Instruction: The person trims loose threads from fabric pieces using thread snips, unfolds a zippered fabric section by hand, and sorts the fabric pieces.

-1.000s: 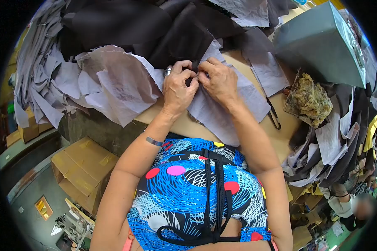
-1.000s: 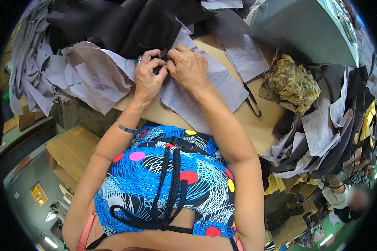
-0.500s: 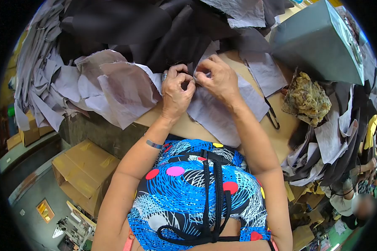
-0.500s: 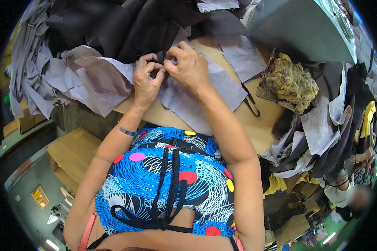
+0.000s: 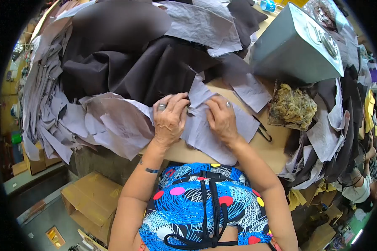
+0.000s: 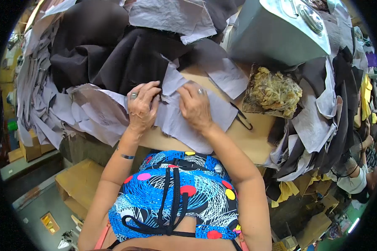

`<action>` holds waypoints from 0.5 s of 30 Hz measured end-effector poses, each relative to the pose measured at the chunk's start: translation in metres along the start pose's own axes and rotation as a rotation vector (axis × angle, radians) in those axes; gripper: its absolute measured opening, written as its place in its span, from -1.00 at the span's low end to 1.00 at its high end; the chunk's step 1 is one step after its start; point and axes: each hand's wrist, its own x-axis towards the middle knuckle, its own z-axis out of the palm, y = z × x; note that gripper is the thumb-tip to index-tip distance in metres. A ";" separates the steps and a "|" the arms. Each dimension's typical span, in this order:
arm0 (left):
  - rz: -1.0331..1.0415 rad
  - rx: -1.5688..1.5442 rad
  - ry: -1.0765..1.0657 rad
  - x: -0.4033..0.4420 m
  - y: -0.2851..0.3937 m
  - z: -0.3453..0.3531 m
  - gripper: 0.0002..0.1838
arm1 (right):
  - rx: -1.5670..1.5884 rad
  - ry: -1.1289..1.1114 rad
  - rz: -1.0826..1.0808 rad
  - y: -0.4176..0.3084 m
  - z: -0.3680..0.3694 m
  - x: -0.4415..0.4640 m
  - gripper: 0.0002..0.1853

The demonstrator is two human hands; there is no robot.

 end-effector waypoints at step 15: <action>0.247 0.127 -0.402 0.013 -0.051 -0.004 -0.09 | -0.244 -0.221 -0.081 -0.009 -0.015 -0.017 -0.34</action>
